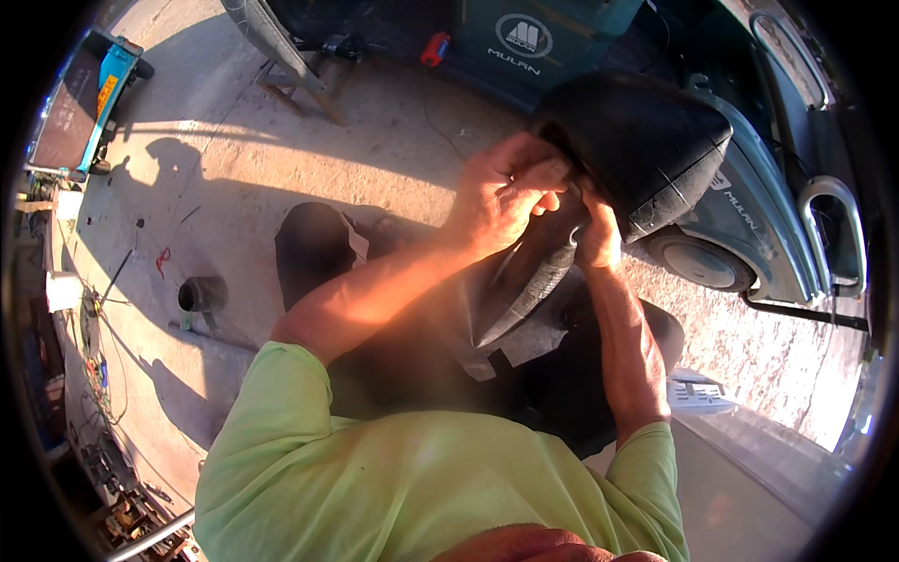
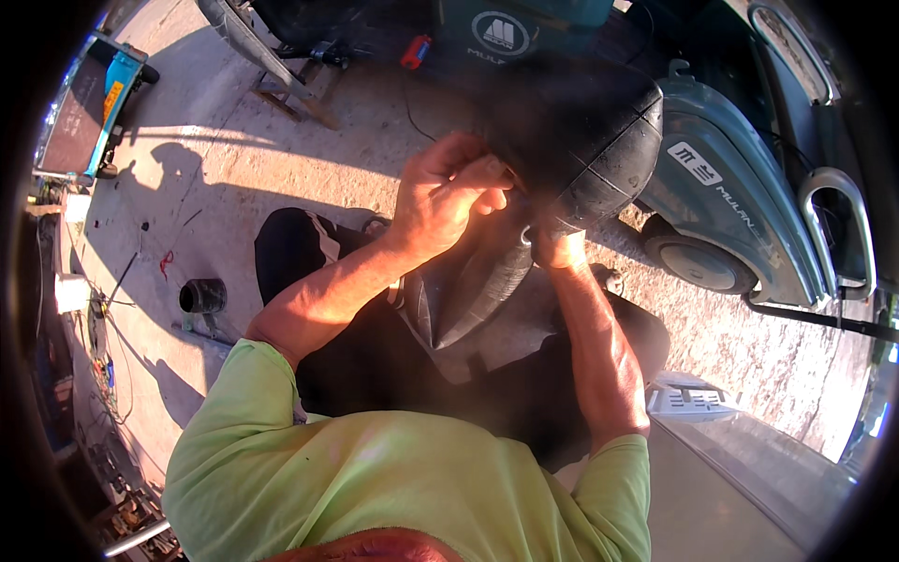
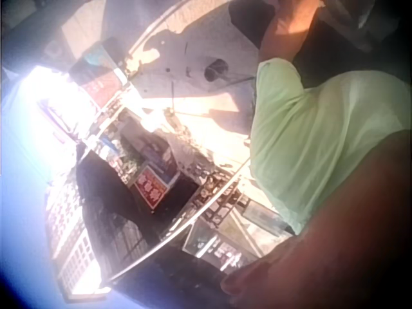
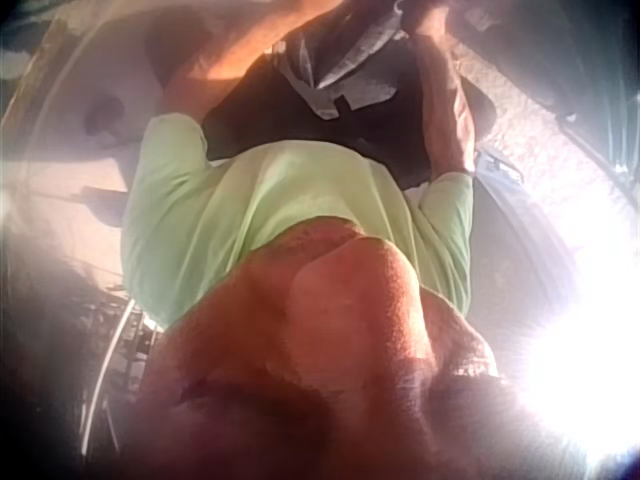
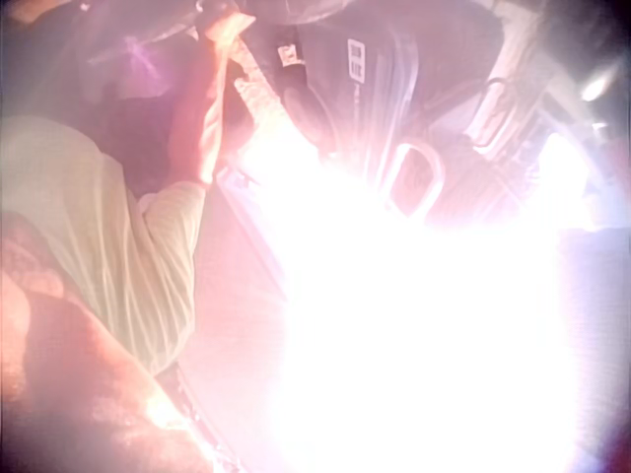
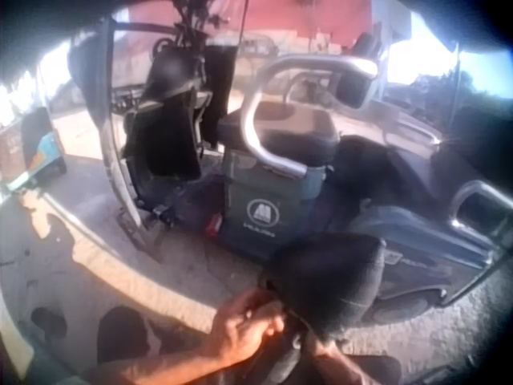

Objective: The person uses a rotary tool to buff the surface of an inner tube, inserts a metal tool into the tube's valve stem, and wipes the tube surface.

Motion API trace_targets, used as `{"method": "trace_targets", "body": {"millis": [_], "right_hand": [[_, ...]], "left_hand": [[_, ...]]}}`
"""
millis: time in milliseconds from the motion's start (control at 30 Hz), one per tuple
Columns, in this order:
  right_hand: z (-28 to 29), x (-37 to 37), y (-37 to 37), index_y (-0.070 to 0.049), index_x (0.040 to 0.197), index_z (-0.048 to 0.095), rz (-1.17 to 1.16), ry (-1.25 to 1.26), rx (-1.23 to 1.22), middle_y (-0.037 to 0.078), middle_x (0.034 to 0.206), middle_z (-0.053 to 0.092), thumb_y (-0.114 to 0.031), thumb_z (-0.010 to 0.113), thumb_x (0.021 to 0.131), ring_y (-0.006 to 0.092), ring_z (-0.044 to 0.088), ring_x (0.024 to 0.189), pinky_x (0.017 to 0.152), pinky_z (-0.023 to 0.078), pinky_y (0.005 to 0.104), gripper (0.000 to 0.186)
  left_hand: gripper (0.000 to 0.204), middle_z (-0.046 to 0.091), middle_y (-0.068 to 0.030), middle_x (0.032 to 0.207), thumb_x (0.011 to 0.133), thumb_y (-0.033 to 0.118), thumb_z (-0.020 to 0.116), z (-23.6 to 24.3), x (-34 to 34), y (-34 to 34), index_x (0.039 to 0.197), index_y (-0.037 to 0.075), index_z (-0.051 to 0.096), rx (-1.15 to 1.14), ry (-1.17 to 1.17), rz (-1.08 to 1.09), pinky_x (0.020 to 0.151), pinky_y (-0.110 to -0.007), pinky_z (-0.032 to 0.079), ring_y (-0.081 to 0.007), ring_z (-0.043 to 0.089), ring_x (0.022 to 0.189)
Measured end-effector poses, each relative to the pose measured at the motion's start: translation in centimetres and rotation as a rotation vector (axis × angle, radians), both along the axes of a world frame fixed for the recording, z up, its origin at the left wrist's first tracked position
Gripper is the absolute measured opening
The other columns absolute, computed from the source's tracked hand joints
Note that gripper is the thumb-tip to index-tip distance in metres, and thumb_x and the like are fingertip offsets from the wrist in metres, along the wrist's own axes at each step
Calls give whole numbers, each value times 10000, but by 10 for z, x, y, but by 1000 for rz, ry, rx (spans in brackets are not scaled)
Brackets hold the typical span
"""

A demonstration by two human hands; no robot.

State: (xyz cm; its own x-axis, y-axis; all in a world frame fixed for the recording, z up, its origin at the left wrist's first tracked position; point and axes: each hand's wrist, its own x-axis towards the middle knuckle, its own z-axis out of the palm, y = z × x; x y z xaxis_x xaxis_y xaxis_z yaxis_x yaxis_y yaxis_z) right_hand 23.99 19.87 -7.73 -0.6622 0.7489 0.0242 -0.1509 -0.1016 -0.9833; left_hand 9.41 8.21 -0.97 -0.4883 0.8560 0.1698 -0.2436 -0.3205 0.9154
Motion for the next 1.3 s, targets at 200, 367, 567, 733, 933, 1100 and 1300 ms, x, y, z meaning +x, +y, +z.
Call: {"method": "trace_targets", "body": {"millis": [200, 367, 567, 733, 933, 1100, 1300], "right_hand": [[7, -6, -1, -35, 1293, 642, -73, -142, -88, 80, 1267, 645, -336, 608, 958, 209, 573, 1191, 1061, 413, 360, 452], [5, -4, -2, -33, 1340, 611, -60, -110, -59, 89, 1315, 623, -321, 587, 977, 222, 549, 1238, 1082, 402, 363, 464], [-7, 1, 2, -31, 1367, 585, -6, -178, 31, 97, 1361, 593, -316, 607, 993, 232, 532, 1264, 1093, 394, 374, 471], [-35, 5, 18, -25, 1323, 599, -132, -260, 210, 124, 1319, 611, -369, 603, 995, 246, 555, 1225, 1040, 439, 396, 475], [4, 3, 7, -21, 1287, 572, -259, -257, 441, 148, 1227, 634, -372, 621, 963, 255, 602, 1150, 1000, 470, 385, 480], [15, 7, 1, -34, 1328, 523, -263, -186, 479, 115, 1192, 643, -274, 712, 902, 207, 611, 1118, 990, 480, 356, 524], [19, 13, -7, -37, 1421, 438, -231, -245, 464, 141, 1258, 631, -174, 756, 876, 230, 614, 1174, 1022, 485, 370, 646]], "left_hand": [[205, 741, -64, 889, 989, 173, 689, -1, 1, 1, 1082, -7, 659, 20, 9, -5, 626, -222, 534, -83, 665, 711], [148, 711, -62, 837, 978, 139, 694, 3, 4, 2, 1018, -2, 672, -3, -18, 23, 591, -236, 500, -86, 628, 651], [179, 722, -48, 864, 987, 172, 677, -1, 1, 1, 1050, 5, 658, -25, 39, 10, 626, -217, 519, -73, 652, 705], [197, 705, -54, 911, 987, 165, 673, -11, -14, 5, 1097, 4, 646, -9, -106, -95, 712, -255, 504, -96, 635, 777], [369, 689, -98, 1131, 930, 141, 685, -9, -45, -8, 1268, 10, 617, -197, 151, -153, 886, -298, 507, -149, 634, 1023], [536, 686, -97, 1216, 886, 179, 763, -1, -59, -37, 1368, 27, 584, -213, 389, -350, 927, -337, 500, -156, 623, 1071], [489, 685, -45, 1167, 888, 145, 720, -38, -70, -33, 1339, 1, 596, -86, -168, -522, 958, -341, 491, -146, 613, 1083]]}}
